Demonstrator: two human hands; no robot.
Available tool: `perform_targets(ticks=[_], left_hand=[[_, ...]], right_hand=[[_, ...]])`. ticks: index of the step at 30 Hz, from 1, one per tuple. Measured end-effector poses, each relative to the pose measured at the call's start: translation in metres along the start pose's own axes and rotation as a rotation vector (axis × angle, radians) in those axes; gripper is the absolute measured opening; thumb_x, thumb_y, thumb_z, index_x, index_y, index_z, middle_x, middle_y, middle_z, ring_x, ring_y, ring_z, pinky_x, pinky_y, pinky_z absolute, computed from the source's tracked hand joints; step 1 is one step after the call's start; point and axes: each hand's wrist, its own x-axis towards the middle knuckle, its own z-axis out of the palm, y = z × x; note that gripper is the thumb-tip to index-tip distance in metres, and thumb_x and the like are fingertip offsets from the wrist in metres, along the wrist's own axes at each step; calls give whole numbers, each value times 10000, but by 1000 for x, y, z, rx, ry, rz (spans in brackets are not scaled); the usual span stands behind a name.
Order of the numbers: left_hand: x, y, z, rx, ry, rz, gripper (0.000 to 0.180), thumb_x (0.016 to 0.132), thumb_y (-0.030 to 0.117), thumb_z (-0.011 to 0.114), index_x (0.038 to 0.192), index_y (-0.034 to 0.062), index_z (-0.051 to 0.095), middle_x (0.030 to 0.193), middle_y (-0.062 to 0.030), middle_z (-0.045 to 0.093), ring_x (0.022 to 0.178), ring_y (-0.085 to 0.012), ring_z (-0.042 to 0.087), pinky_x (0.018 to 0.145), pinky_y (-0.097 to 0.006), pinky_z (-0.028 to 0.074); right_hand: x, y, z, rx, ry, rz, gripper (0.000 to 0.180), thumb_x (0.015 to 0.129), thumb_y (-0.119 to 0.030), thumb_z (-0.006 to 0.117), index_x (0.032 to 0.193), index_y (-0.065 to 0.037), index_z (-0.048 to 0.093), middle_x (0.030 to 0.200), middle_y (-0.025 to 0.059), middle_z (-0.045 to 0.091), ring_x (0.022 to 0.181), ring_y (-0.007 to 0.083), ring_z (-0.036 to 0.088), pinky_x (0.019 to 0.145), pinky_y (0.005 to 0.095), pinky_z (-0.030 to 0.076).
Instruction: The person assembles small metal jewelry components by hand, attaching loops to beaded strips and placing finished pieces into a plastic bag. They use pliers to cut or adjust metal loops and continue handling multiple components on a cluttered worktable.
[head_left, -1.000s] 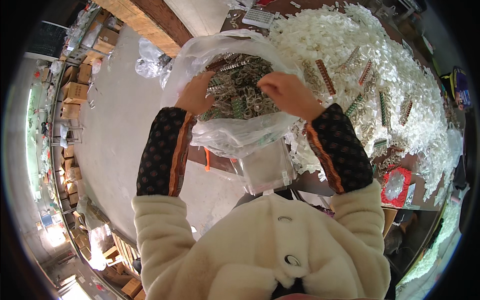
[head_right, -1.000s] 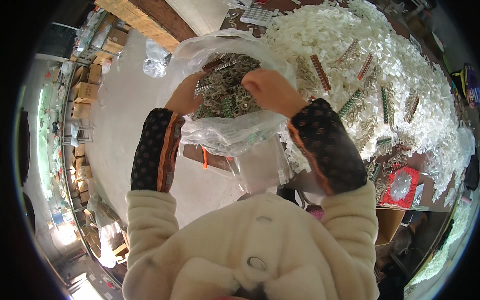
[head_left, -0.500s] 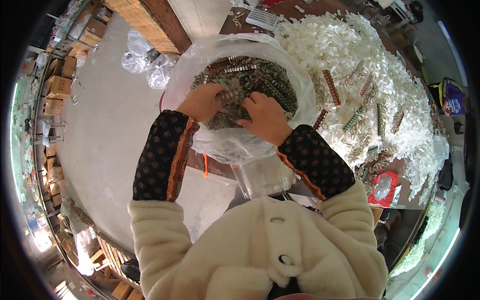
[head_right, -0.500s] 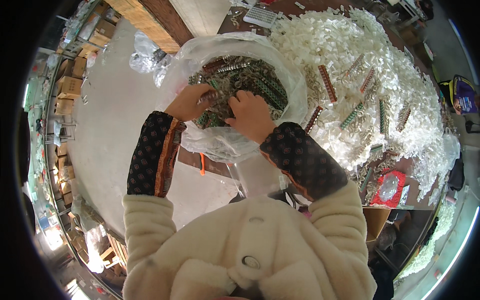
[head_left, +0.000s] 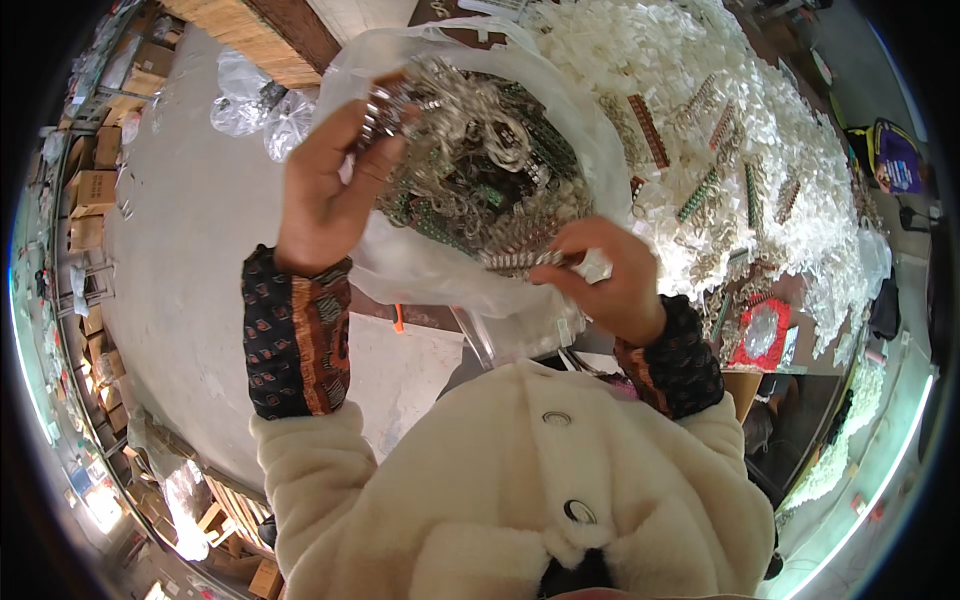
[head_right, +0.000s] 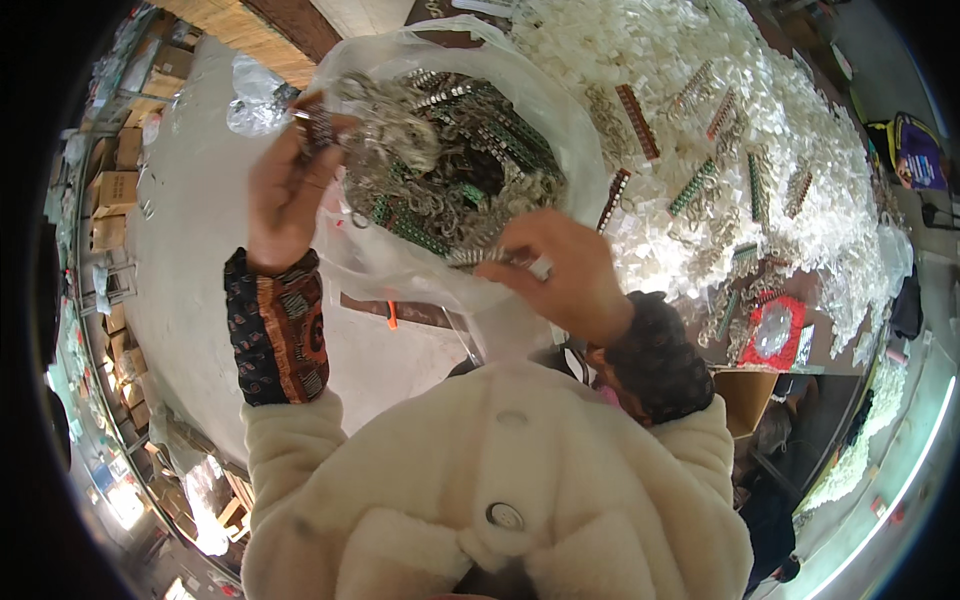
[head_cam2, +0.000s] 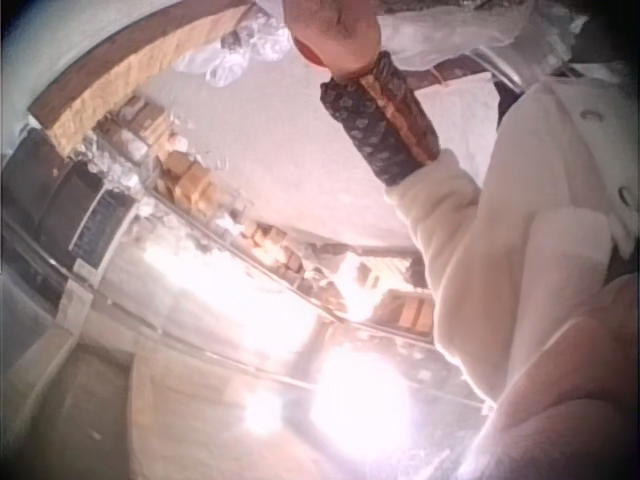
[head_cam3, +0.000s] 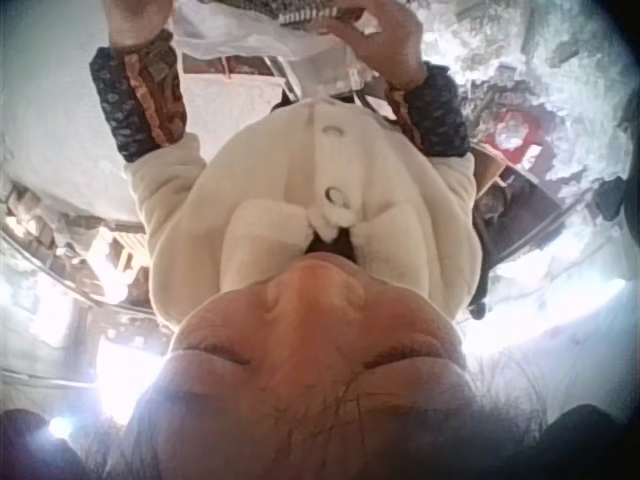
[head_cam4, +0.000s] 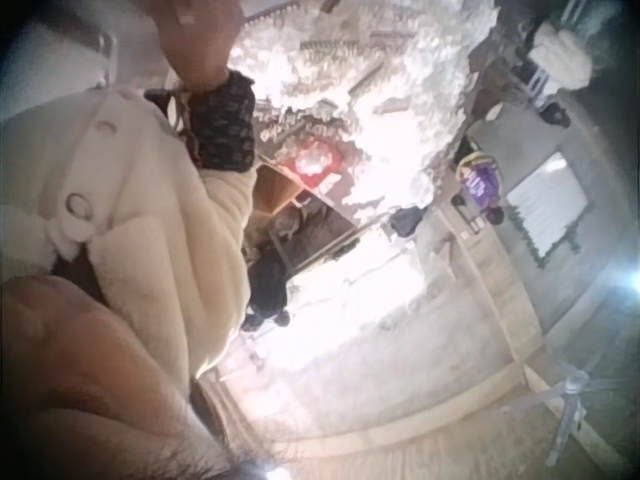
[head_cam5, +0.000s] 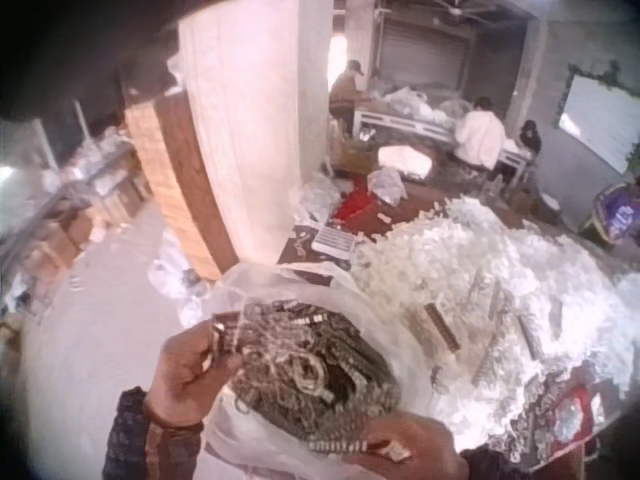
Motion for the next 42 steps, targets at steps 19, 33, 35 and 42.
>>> perform_targets(ticks=[19,33,35,42], left_hand=[[19,61,37,-83,17,-111,249,978,107,544,1196,9,615,891,-13,664,730,-39,537,587,-185,346],[15,37,27,-88,-27,-259,277,977,124,547,1203,-29,600,968,-64,656,762,-121,578,698,-275,481],[25,35,16,-216,9,-211,277,978,121,545,1209,-24,592,1001,-71,668,788,-148,606,715,-312,499],[36,24,-28,-432,42,-330,296,974,151,533,1215,-15,574,1053,-78,653,893,-181,617,752,-343,514]], right_hand=[[-49,29,-110,1117,548,64,161,991,-142,559,1075,-20,623,992,47,625,766,120,592,674,274,503],[-282,144,-9,382,523,329,192,812,85,659,958,-34,624,977,67,598,956,147,574,803,285,472],[-290,155,10,243,496,347,169,794,94,662,898,-37,638,1033,106,628,969,206,599,826,300,477],[-309,181,33,-262,367,287,151,781,41,674,895,-53,645,1080,100,651,1101,320,572,911,401,471]])
